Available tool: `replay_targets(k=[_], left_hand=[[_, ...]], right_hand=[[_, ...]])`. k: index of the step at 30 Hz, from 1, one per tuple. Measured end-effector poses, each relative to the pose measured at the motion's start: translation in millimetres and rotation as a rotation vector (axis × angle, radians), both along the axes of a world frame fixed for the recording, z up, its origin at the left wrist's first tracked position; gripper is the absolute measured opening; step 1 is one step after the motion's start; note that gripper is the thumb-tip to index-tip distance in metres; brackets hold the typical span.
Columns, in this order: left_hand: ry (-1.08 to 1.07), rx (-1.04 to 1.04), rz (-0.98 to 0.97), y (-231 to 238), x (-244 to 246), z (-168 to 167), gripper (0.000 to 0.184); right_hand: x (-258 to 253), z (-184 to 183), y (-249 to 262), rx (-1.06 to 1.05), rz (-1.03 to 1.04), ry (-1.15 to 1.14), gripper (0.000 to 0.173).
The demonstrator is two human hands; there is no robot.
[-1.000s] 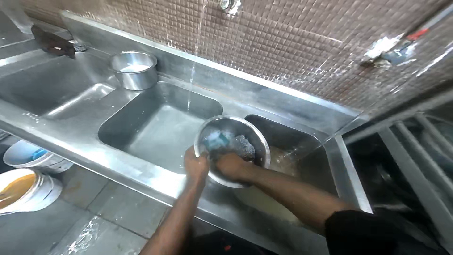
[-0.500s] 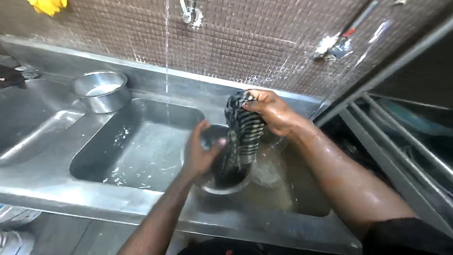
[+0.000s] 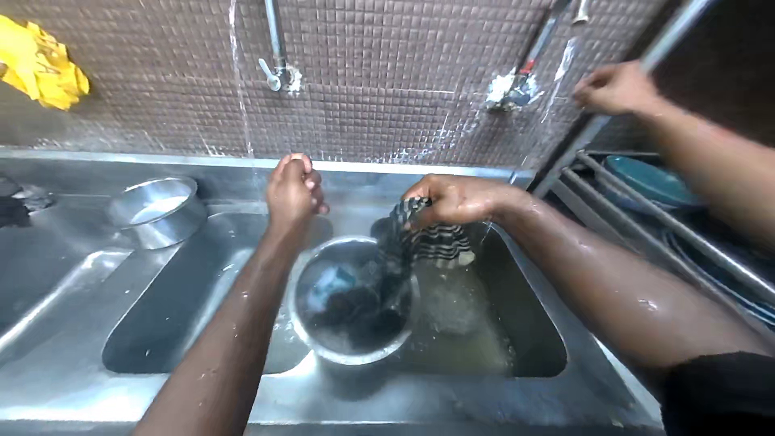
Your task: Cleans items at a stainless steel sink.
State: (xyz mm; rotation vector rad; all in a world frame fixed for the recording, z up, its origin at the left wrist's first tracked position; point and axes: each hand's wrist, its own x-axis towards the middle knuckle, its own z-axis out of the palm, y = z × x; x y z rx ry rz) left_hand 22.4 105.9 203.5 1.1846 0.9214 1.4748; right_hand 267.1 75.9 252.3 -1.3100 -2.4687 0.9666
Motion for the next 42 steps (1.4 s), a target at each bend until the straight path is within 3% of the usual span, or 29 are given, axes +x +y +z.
replay_targets(k=[3, 5, 9, 13, 15, 17, 19, 23, 25, 28, 32, 35, 36, 38, 40, 42], left_hand=[[0.359, 0.06, -0.304, -11, 7, -16, 0.027], [0.459, 0.046, -0.41, -19, 25, -31, 0.043], [0.541, 0.078, -0.41, -13, 20, -31, 0.025], [0.655, 0.258, -0.362, 0, -16, -18, 0.007], [0.682, 0.284, -0.334, 7, -31, -15, 0.009], [0.722, 0.286, -0.328, 8, -35, -11, 0.006], [0.841, 0.263, -0.387, 7, -39, -6, 0.015], [1.16, 0.076, -0.474, 15, -60, -37, 0.017], [1.054, -0.093, -0.436, 16, -66, -70, 0.023], [0.67, -0.32, -0.316, 9, -69, -92, 0.032], [0.244, -0.335, -0.182, -7, -42, -63, 0.036], [0.127, -0.302, -0.208, -16, -15, -45, 0.031], [0.198, -0.274, -0.2, -16, -9, -46, 0.026], [0.545, -0.178, -0.196, -8, -12, -61, 0.021], [0.926, -0.159, -0.218, 4, -31, -84, 0.027], [1.138, -0.215, -0.195, 7, -54, -106, 0.044]], right_hand=[[-13, -13, -2, -0.195, -0.195, 0.38, 0.013], [-29, -21, 5, -0.176, -0.266, 0.447, 0.017], [-32, -25, 20, -0.025, -0.171, 0.343, 0.019], [-12, -12, 16, -0.081, 0.026, 0.211, 0.034], [-5, -5, 17, -0.055, 0.002, -0.012, 0.02], [-1, -4, 20, -0.037, -0.087, -0.063, 0.015], [5, -3, 18, -0.088, -0.186, 0.162, 0.011], [2, -14, 18, -0.256, -0.482, 0.736, 0.031], [1, -23, 16, -0.308, -0.56, 0.976, 0.038], [-12, -42, 15, -0.319, -0.611, 1.013, 0.04], [-33, -42, 10, -0.332, -0.573, 0.963, 0.049], [-49, -48, 7, -0.302, -0.515, 0.83, 0.059], [-54, -57, 5, -0.307, -0.477, 0.754, 0.059], [-69, -87, 3, -0.37, -0.422, 0.67, 0.054], [-90, -132, -4, -0.459, -0.407, 0.579, 0.048], [-109, -178, -16, -0.444, -0.222, 0.272, 0.048]])
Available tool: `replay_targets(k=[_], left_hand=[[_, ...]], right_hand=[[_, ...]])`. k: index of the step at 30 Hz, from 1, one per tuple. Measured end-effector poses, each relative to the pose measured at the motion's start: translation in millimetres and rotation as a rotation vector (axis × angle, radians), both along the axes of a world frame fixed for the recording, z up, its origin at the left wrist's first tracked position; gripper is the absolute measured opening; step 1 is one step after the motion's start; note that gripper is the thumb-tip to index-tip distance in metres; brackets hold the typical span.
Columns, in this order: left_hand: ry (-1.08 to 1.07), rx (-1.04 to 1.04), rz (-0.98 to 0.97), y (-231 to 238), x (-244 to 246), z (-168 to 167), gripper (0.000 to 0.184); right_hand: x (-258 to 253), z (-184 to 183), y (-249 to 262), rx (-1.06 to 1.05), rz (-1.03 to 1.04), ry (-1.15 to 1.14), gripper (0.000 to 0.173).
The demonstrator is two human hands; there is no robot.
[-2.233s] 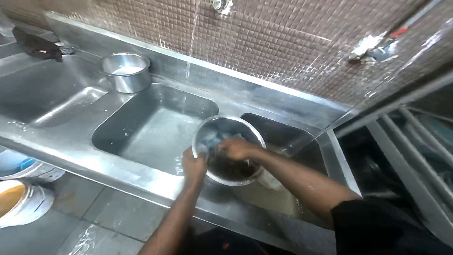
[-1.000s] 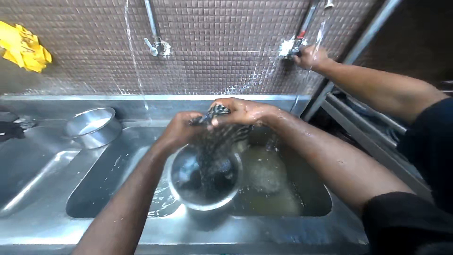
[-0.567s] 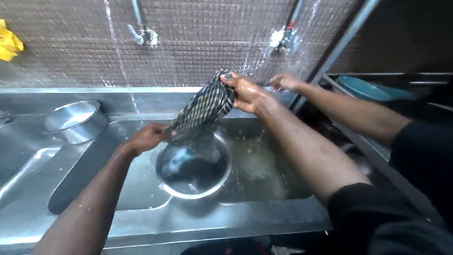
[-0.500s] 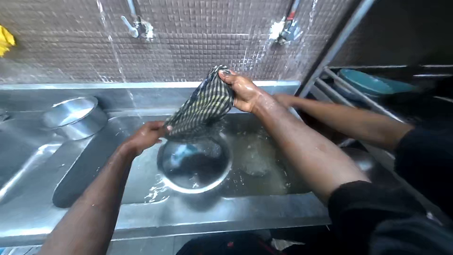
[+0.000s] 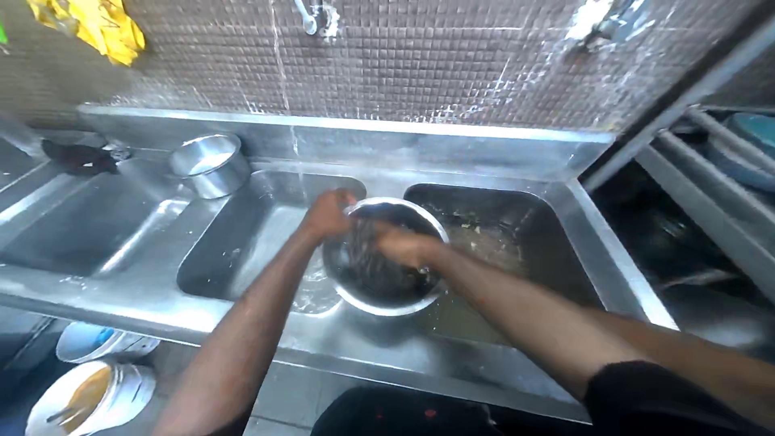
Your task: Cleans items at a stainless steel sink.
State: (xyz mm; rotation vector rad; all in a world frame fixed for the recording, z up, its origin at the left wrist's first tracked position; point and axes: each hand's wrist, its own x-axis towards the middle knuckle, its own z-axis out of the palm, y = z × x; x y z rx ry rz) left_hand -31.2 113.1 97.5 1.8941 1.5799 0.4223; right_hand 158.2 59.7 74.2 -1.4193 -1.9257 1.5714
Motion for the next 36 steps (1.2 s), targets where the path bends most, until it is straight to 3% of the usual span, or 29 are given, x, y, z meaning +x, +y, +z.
replay_targets(k=[2, 4, 7, 10, 13, 16, 18, 20, 25, 27, 29, 33, 36], left_hand=[[0.121, -0.009, 0.119, -4, -20, -21, 0.062], [0.065, -0.074, 0.221, -17, -34, -50, 0.067], [-0.317, -0.147, 0.301, -26, -34, -112, 0.041], [-0.612, -0.085, 0.44, -40, -15, -118, 0.026], [-0.588, -0.032, 0.527, -45, -3, -108, 0.023], [-0.496, 0.013, 0.526, -46, 0, -104, 0.021], [-0.508, 0.05, 0.508, -46, 5, -97, 0.021], [-0.527, 0.063, 0.508, -44, 10, -93, 0.02], [-0.494, 0.079, 0.506, -44, 10, -100, 0.021], [-0.502, 0.058, 0.506, -46, 9, -101, 0.02], [-0.54, 0.022, 0.487, -44, 6, -103, 0.022], [-0.582, -0.043, 0.434, -42, 1, -103, 0.03], [-0.57, -0.022, 0.432, -48, 0, -92, 0.044]], right_hand=[[-23, -46, -8, 0.134, 0.362, -0.4, 0.05], [-38, -89, -5, 0.167, 0.604, -0.583, 0.063], [-35, -108, -1, 0.29, 0.655, -0.702, 0.074], [-30, -109, 1, 0.41, 0.747, -0.727, 0.068], [-36, -117, 3, 0.404, 0.679, -0.684, 0.063], [-43, -92, -8, 0.257, 0.668, -0.584, 0.04], [-38, -93, -11, 0.261, 0.518, -0.527, 0.032], [-39, -96, -12, 0.243, 0.369, -0.508, 0.036], [-40, -71, -8, -0.053, 0.398, -0.5, 0.039], [-40, -73, -10, -0.119, 0.311, -0.425, 0.037], [-35, -66, -15, -0.174, 0.09, -0.279, 0.027], [-12, -20, -14, -0.284, -0.418, 0.085, 0.035], [5, 11, -5, -0.247, -0.58, 0.236, 0.025]])
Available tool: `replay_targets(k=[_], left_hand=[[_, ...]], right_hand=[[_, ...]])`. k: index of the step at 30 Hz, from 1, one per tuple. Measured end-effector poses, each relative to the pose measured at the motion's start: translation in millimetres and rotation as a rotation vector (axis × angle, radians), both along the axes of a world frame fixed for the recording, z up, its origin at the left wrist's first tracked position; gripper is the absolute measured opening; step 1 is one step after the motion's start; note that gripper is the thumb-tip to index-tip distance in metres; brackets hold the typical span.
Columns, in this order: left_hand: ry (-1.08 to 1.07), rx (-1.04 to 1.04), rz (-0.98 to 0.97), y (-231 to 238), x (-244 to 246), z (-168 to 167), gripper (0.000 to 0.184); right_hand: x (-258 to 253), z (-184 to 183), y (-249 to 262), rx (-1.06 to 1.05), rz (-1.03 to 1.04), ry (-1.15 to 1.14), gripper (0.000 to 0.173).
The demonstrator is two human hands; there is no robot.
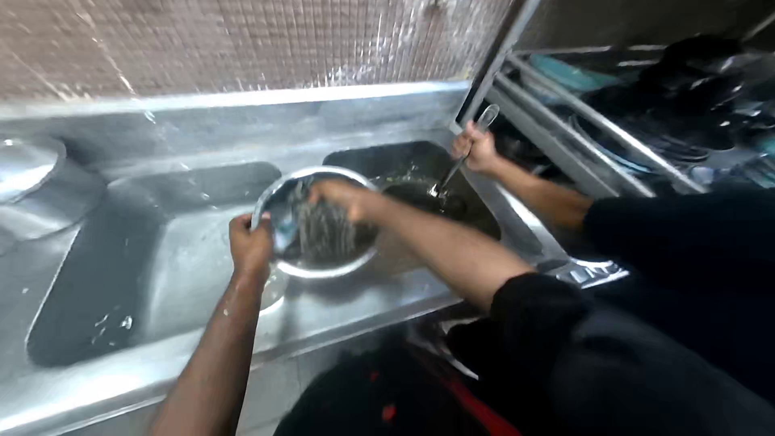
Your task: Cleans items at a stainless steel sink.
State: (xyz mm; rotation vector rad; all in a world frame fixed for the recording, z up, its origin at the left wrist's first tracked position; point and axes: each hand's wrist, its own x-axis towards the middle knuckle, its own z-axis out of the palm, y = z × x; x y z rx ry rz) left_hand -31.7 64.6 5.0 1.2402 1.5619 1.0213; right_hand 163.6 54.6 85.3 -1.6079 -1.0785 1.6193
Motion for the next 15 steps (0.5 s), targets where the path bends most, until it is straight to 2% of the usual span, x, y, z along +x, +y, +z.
replay_targets(k=[2, 4, 5, 6, 7, 9, 11, 13, 15], left_hand=[[0.021, 0.172, -0.005, -4, -1, 10, 0.049], [-0.029, 0.406, -0.006, -3, 10, 28, 0.039], [-0.117, 0.455, -0.038, -4, 18, 38, 0.037], [-0.219, 0.419, -0.096, -5, 27, 48, 0.039], [-0.327, 0.299, -0.159, -8, 36, 59, 0.046], [-0.522, -0.029, -0.216, -12, 56, 74, 0.071], [-0.743, -0.256, -0.276, -12, 72, 84, 0.089], [-0.934, -0.325, -0.333, -16, 86, 94, 0.092], [-1.027, -0.326, -0.277, -18, 104, 104, 0.081]], right_hand=[[10, 26, 4, 0.052, -0.019, 0.078, 0.02], [15, 51, 10, 0.136, -0.044, 0.171, 0.007], [17, 63, 12, 0.174, -0.057, 0.249, 0.008], [19, 74, 13, 0.21, -0.063, 0.328, 0.011], [20, 86, 14, 0.255, -0.073, 0.403, 0.016], [20, 106, 15, 0.35, -0.093, 0.511, 0.031], [23, 117, 13, 0.402, -0.126, 0.478, 0.046], [29, 117, 11, 0.379, -0.169, 0.355, 0.055], [39, 111, 8, 0.334, -0.18, 0.192, 0.049]])
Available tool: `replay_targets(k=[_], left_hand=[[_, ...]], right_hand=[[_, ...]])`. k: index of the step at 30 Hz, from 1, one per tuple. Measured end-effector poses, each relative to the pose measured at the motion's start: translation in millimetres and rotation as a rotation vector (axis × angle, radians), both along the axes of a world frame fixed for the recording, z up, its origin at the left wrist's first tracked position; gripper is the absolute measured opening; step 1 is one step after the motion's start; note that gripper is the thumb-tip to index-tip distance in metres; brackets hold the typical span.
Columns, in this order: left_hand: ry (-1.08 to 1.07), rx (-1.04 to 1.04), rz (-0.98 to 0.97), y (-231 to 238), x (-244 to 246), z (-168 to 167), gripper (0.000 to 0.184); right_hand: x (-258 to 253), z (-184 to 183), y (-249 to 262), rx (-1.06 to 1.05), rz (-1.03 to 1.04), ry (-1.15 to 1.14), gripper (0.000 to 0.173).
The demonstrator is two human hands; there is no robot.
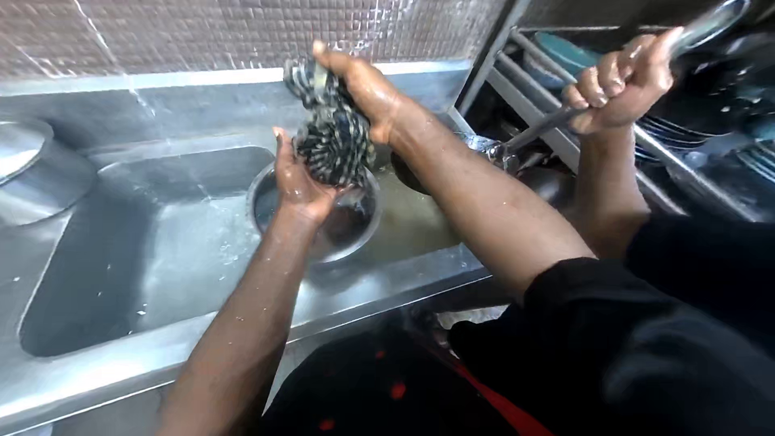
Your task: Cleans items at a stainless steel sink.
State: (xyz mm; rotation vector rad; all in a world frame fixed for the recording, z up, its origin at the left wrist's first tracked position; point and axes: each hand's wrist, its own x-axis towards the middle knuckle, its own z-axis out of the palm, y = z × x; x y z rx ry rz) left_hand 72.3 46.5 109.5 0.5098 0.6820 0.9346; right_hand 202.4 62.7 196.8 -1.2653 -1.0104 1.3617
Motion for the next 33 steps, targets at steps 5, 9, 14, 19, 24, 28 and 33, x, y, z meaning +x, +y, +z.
replay_targets(k=[5, 9, 14, 19, 24, 28, 33], left_hand=[[-0.006, -0.047, 0.186, 23, 47, -5, 0.045], [0.239, -0.083, 0.23, 47, 76, 2, 0.043], [0.161, -0.027, 0.12, 65, 92, 4, 0.052], [0.19, -0.085, 0.009, 50, 124, 10, 0.076], [0.473, 0.177, -0.098, 56, 167, -26, 0.05], [0.638, 0.173, -0.274, 32, 214, -69, 0.046], [0.737, 0.103, -0.261, 84, 254, -137, 0.039]], right_hand=[[29, -14, -1, 0.024, -0.115, -0.207, 0.018], [57, -19, 16, 0.04, -0.288, -0.256, 0.007], [78, -16, 25, 0.035, -0.413, -0.284, 0.012], [77, -53, 18, 0.045, -0.566, -0.196, 0.033], [79, -106, -12, -0.085, -0.7, -0.521, 0.045], [148, -151, 3, -0.329, -0.859, -0.48, 0.05], [161, -202, 5, -0.372, -0.741, -0.51, 0.044]])
